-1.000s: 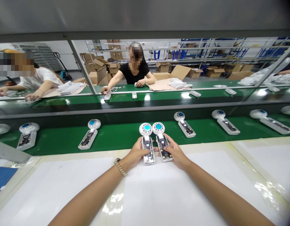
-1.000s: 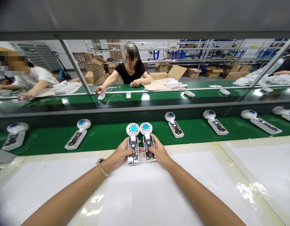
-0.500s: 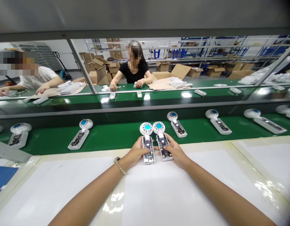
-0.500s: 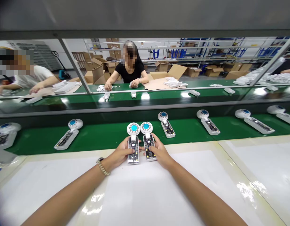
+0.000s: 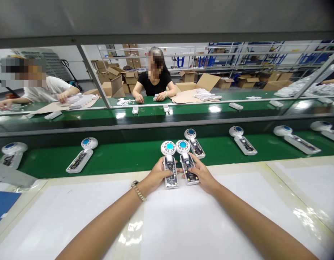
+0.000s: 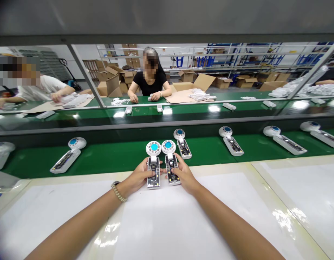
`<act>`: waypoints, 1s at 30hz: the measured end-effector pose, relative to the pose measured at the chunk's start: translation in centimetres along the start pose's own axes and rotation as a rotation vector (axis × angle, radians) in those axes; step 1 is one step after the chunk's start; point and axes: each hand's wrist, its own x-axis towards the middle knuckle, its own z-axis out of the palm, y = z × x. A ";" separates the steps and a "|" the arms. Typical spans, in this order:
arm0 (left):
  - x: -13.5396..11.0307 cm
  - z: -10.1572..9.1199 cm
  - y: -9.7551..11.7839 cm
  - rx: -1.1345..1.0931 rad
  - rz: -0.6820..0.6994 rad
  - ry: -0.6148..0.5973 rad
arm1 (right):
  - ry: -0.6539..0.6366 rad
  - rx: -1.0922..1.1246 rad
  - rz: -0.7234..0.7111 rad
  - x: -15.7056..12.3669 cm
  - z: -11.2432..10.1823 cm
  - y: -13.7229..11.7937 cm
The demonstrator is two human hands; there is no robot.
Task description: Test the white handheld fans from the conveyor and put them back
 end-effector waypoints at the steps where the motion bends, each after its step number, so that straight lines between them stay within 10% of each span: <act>1: 0.0 0.0 0.0 -0.002 0.001 -0.001 | 0.001 0.005 0.000 0.0 0.0 0.0; 23: 0.4 -1.0 1.5 -0.145 -0.295 0.017 | 0.097 0.172 0.002 1.8 -2.5 -2.1; 30: 2.0 -5.4 1.9 0.183 0.142 0.350 | 0.274 -0.226 -0.261 5.7 -4.5 -2.5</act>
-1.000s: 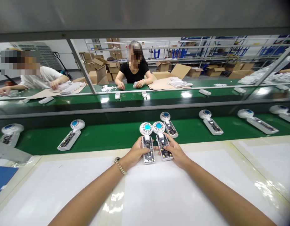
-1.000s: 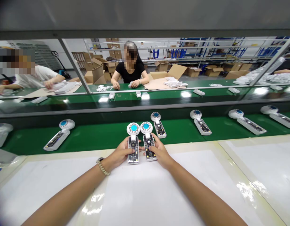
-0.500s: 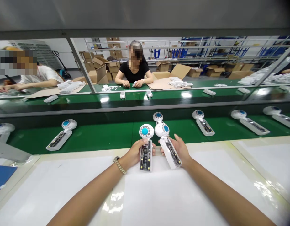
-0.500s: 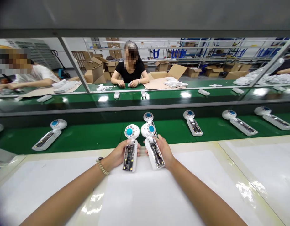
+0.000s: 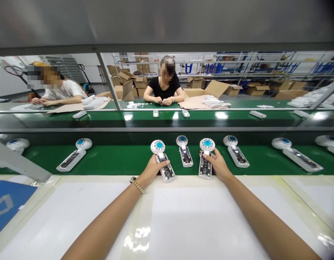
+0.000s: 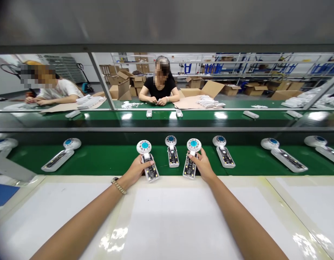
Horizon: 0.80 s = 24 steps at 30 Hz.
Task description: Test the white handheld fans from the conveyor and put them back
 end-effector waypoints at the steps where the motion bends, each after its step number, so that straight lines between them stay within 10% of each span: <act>1: 0.4 -0.6 -0.1 0.056 0.056 0.036 | -0.004 -0.070 -0.042 0.6 0.0 0.3; 8: 0.6 -2.3 0.4 0.646 0.497 0.406 | 0.309 -0.455 -0.435 3.2 -1.8 1.6; 13: -1.4 0.0 0.6 0.634 0.636 0.143 | 0.785 -0.830 -0.384 2.8 -6.6 -0.6; 19: -2.3 1.8 0.5 0.597 0.580 -0.164 | 0.555 -1.053 0.022 2.5 -8.3 -0.9; 24: -2.1 1.3 0.0 0.714 0.598 -0.079 | 0.482 -0.843 0.033 2.1 -4.8 0.2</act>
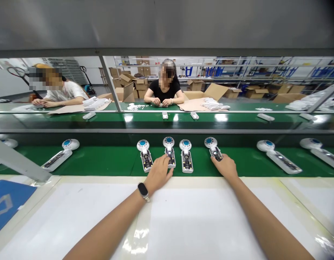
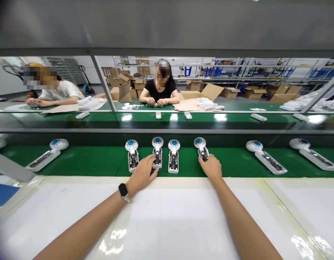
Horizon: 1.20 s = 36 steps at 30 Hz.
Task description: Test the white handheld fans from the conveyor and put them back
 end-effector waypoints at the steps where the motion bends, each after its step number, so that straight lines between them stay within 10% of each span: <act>1: -0.1 -0.1 -0.2 0.046 -0.035 0.031 | 0.009 0.063 0.009 -0.3 0.3 -0.2; 11: 3.9 -0.4 -1.1 -0.001 -0.594 0.259 | -0.243 0.746 0.053 -2.6 1.0 -1.9; 17: 8.4 -2.3 -2.5 -0.152 -0.738 0.119 | -0.358 0.921 0.062 -4.9 1.4 -3.0; 23: 7.0 -4.1 0.0 -0.397 -0.747 -0.009 | -0.489 1.014 0.074 -6.8 2.2 -3.8; 30: 3.5 -0.3 4.5 -0.818 -0.589 -0.126 | -0.702 0.994 0.126 -8.7 3.2 -4.8; 36: 2.1 3.2 2.4 -0.955 -0.706 -0.156 | -0.705 0.993 0.200 -8.6 3.5 -4.9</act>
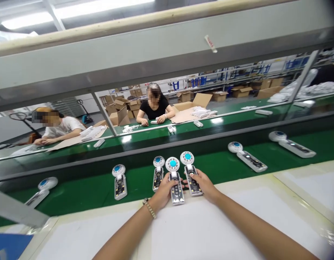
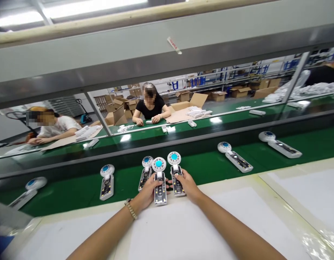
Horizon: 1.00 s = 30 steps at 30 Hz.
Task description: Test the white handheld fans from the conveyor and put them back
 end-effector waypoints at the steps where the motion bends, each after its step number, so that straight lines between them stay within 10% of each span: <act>1: 0.3 -0.4 -0.3 -0.022 0.002 -0.003 | 0.003 0.010 0.004 0.0 0.0 -0.1; 30: -0.4 -0.3 0.0 0.002 0.064 -0.084 | -0.119 -0.079 -0.049 -1.6 0.4 0.0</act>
